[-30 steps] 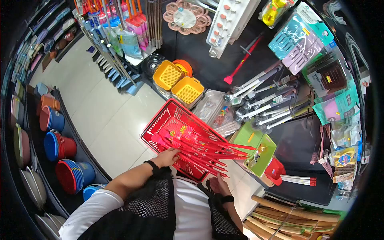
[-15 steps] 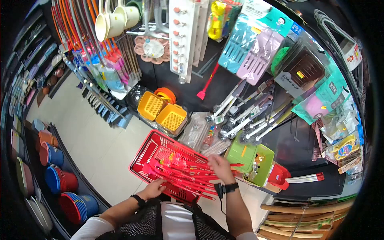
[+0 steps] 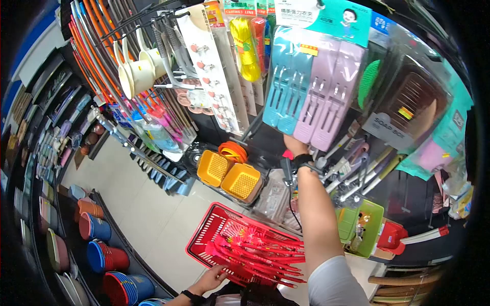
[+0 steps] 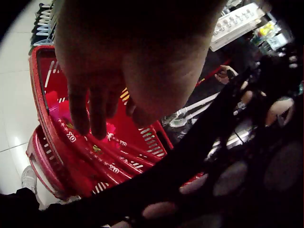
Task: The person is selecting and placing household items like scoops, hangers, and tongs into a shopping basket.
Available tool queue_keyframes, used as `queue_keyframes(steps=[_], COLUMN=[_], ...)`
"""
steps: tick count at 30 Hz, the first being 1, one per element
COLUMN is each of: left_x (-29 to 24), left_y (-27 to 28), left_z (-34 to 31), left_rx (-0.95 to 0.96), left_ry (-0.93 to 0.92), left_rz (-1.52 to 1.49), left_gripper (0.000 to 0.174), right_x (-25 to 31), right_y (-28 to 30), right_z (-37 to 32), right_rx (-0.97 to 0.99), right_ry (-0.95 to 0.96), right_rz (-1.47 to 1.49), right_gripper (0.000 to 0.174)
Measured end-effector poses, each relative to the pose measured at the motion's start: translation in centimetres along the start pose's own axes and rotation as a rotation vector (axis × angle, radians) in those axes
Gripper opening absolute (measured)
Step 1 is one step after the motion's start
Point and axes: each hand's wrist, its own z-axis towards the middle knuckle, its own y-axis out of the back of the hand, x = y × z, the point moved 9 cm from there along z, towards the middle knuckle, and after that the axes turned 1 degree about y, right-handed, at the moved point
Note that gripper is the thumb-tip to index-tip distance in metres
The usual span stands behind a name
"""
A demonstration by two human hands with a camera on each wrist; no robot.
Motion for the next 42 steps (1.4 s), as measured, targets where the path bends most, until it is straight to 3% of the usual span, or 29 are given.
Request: queue_keyframes(steps=[1, 2, 6, 13, 15, 17, 21, 23, 25, 26, 27, 29, 34, 37, 42], left_x=[-0.1, 0.3, 1.1, 3.0, 3.7, 2.4, 0.1, -0.9, -3.1, -2.9, -3.6, -5.2, -9.8, -10.8, -12.4], left_y=[0.2, 0.3, 0.7, 1.1, 0.3, 1.0, 2.1, 2.7, 4.1, 4.1, 4.6, 5.6, 8.9, 10.0, 11.8], left_z=[-0.5, -1.0, -2.4, -3.1, -3.3, -2.7, -1.2, 0.0, 1.2, 2.1, 2.8, 4.2, 5.0, 5.0, 3.5], left_rx=[-0.020, -0.041, -0.054, -0.074, -0.064, -0.017, -0.040, -0.039, -0.044, -0.018, -0.064, -0.150, -0.108, -0.148, -0.325], left_ry=[0.014, 0.046, 0.096, 0.133, 0.123, 0.227, 0.056, 0.066, 0.011, 0.033, -0.059, -0.248, -0.226, -0.323, -0.438], left_rz=[0.015, 0.017, -0.044, -0.051, -0.006, -0.123, -0.098, -0.132, -0.105, -0.166, -0.124, -0.113, -0.199, -0.221, -0.216], left_gripper=[0.036, 0.037, 0.038, 0.039, 0.040, 0.040, 0.039, 0.039, 0.040, 0.040, 0.041, 0.040, 0.043, 0.052, 0.062], right_x=[-0.5, -3.3, -4.6, -3.8, -2.1, 1.0, 3.3, 6.7, 8.4, 10.3, 12.0, 13.6, 21.3, 25.2, 29.3], right_y=[-0.7, -3.0, -3.7, -4.3, -3.0, -3.1, -3.4, -1.6, -0.6, 0.5, 1.7, 3.0, 7.2, 9.9, 14.7], right_z=[0.1, -0.3, 1.6, 6.9, 3.7, 4.2, -0.7, -2.7, -4.8, -5.2, -5.6, -7.0, -8.3, -9.9, -14.0], right_rx=[-0.130, -0.088, -0.045, 0.062, 0.109, 0.153, 0.316, 0.462, 0.529, 0.502, 0.476, 0.533, 0.606, 0.623, 0.617], right_ry=[0.156, 0.138, 0.111, 0.079, 0.077, 0.089, -0.103, -0.348, -0.436, -0.350, -0.262, -0.287, -0.197, -0.091, -0.218], right_rz=[-0.129, -0.286, -0.311, -0.428, -0.469, -0.514, 0.253, 0.427, 0.404, 0.428, 0.452, 0.383, 0.374, 0.289, 0.272], right_gripper=[0.032, 0.036, 0.037, 0.039, 0.039, 0.040, 0.026, 0.034, 0.029, 0.029, 0.028, 0.028, 0.023, 0.022, 0.024])
